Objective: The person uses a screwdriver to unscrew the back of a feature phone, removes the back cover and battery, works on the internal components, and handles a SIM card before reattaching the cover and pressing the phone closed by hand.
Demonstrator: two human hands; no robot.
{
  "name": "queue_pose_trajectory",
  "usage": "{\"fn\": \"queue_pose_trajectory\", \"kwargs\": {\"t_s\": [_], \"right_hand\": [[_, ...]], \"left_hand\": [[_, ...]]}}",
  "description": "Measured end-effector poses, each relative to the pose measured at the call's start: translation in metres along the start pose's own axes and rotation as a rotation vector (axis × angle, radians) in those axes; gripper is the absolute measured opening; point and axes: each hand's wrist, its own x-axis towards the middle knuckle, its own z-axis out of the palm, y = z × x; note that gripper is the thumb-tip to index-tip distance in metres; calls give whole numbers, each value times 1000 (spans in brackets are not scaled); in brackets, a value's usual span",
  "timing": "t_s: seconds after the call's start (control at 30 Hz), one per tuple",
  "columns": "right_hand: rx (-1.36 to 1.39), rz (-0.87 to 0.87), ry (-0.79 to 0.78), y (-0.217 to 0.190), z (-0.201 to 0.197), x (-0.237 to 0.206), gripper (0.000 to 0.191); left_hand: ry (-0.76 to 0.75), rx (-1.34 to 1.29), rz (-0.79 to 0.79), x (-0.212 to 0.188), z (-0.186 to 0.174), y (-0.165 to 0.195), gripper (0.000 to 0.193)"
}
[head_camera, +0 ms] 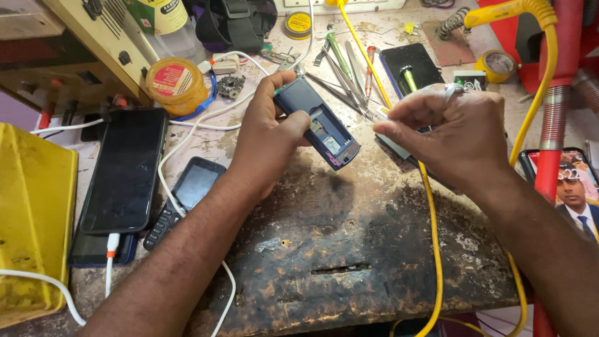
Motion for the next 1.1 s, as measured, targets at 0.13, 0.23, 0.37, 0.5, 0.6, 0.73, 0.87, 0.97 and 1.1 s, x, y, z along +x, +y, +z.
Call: {"fn": "queue_pose_trajectory", "kwargs": {"t_s": [0.13, 0.23, 0.37, 0.5, 0.6, 0.73, 0.87, 0.97, 1.1], "right_hand": [[-1, -221, 54, 1, -1, -2, 14], [59, -400, 74, 1, -1, -5, 13], [57, -635, 103, -1, -1, -12, 18], [81, -615, 80, -5, 0, -18, 18], [89, -603, 62, -6, 0, -19, 18], [98, -629, 47, -7, 0, -19, 20], [107, -638, 43, -7, 0, -18, 21], [83, -657, 45, -6, -1, -18, 21], [89, -663, 27, -6, -3, -17, 21]], "left_hand": [[-12, -18, 5, -4, 0, 3, 63], [-143, 116, 132, -9, -1, 6, 56], [-277, 80, 60, -16, 9, 7, 27], [-330, 95, 16, -24, 15, 8, 20], [-344, 60, 33, -26, 15, 10, 22], [-324, 38, 36, -26, 15, 12, 21], [-331, 10, 33, -27, 15, 12, 21], [-336, 6, 34, -27, 15, 13, 21], [-342, -16, 26, -28, 15, 13, 20]]}}
